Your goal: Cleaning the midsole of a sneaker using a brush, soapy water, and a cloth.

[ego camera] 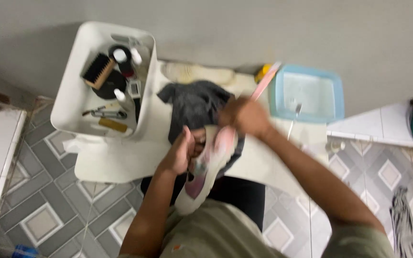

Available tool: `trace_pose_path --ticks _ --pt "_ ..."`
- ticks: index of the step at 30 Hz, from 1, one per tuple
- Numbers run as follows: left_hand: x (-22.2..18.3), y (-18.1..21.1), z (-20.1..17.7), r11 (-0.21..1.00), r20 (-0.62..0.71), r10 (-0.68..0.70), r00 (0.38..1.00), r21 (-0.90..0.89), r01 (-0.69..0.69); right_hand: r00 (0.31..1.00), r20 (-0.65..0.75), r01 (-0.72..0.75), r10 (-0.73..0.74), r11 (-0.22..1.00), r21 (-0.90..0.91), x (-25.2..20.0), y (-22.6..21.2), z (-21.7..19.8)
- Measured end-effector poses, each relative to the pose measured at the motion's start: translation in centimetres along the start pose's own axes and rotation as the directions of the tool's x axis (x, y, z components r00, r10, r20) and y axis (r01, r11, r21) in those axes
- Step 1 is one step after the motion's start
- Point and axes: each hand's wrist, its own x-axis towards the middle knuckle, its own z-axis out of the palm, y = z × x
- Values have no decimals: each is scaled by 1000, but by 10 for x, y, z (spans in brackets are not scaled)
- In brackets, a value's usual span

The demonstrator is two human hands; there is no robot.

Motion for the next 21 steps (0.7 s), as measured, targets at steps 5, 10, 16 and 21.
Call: trace_pose_path --ticks 5,10,16,21 --pt "2 18 9 997 52 1 999 -76 3 993 45 -108 110 993 -37 -4 3 -2" --pt "15 -16 -20 1000 94 -16 995 -14 17 991 25 -127 129 989 -75 11 -33 15" --pt "9 -6 -25 997 120 -79 990 -16 81 875 -48 -457 482 789 -410 0 45 -31" --pt "14 -11 -34 989 131 -116 985 -76 126 424 18 -874 905 414 -254 -4 26 -62"
